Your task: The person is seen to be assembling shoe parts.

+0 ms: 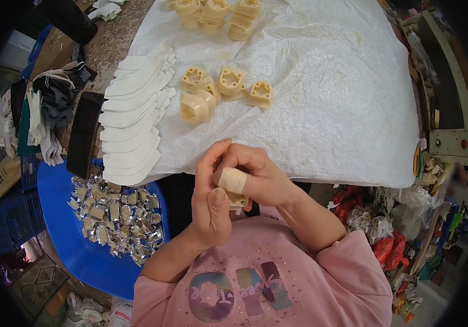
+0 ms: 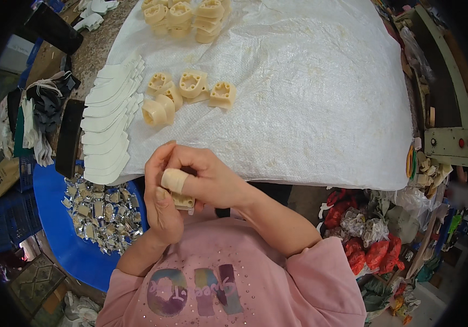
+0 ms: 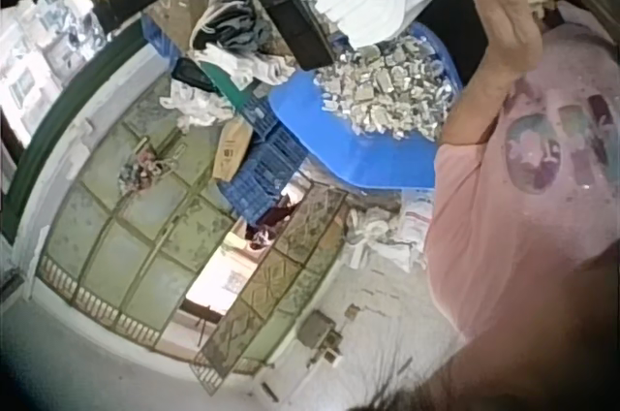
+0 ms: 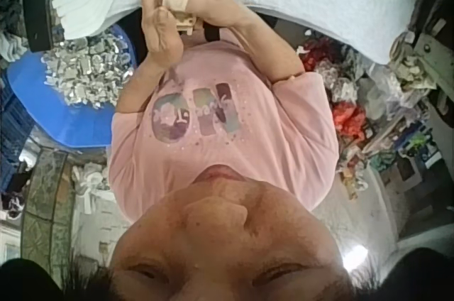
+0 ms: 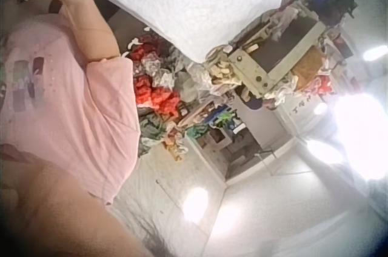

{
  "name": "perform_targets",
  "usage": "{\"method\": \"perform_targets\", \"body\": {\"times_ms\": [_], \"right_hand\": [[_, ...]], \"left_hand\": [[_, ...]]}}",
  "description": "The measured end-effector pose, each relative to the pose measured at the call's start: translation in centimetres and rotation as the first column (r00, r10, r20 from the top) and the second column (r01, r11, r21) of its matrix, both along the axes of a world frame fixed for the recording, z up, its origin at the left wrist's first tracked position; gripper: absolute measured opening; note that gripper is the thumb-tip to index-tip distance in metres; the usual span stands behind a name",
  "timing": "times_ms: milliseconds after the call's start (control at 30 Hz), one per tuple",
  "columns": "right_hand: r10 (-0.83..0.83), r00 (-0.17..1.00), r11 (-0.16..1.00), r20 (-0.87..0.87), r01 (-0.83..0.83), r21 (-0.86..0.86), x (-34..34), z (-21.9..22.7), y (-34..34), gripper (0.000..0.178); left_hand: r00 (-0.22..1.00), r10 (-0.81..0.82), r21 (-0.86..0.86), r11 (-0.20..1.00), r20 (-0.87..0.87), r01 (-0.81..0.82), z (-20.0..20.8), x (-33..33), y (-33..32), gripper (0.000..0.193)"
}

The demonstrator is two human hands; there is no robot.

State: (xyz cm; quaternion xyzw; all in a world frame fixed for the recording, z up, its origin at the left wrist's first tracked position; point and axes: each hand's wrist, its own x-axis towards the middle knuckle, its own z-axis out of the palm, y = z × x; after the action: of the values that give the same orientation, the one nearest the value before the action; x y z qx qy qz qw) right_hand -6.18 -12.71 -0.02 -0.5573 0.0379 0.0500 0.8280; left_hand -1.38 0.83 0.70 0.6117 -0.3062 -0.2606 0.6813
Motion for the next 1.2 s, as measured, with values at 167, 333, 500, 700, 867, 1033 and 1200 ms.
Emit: {"method": "perform_targets", "body": {"times_ms": [167,333,500,700,867,1033,1200], "right_hand": [[-0.154,0.935,0.939,0.319,0.239,-0.248,0.3,-1.1,1.5,0.017],[-0.278,0.892,0.912,0.355,0.361,-0.192,0.0,-1.1,2.9,0.030],[-0.242,0.870,0.902,0.429,0.365,-0.232,0.0,-1.7,2.9,0.037],[-0.240,0.857,0.842,0.456,0.417,-0.342,-0.1,-1.9,2.4,0.036],[-0.258,0.920,0.878,0.297,0.351,-0.325,-0.1,-0.2,2.0,0.037],[-0.342,0.937,0.936,0.073,0.346,-0.061,-0.1,0.7,1.3,0.039],[-0.173,0.894,0.465,0.414,0.445,-0.765,0.4,2.7,-0.7,0.026]], "left_hand": [[0.984,0.178,-0.009,0.984,0.028,-0.178,-1.8,-0.4,-0.2,0.062],[0.943,0.170,-0.177,0.958,-0.285,-0.226,-1.2,0.4,-0.5,0.045],[0.912,0.138,-0.195,0.954,-0.387,-0.227,-0.6,0.1,-0.7,0.040],[0.975,0.161,-0.089,0.980,-0.152,-0.176,-1.8,0.4,-0.1,0.050],[0.825,-0.193,-0.371,0.929,-0.531,-0.021,-1.4,1.6,0.0,0.086],[0.783,-0.304,-0.461,0.887,-0.543,0.025,-1.6,2.4,0.2,0.086],[0.990,-0.019,0.115,0.993,0.138,0.003,-0.7,2.1,0.6,0.087]]}}
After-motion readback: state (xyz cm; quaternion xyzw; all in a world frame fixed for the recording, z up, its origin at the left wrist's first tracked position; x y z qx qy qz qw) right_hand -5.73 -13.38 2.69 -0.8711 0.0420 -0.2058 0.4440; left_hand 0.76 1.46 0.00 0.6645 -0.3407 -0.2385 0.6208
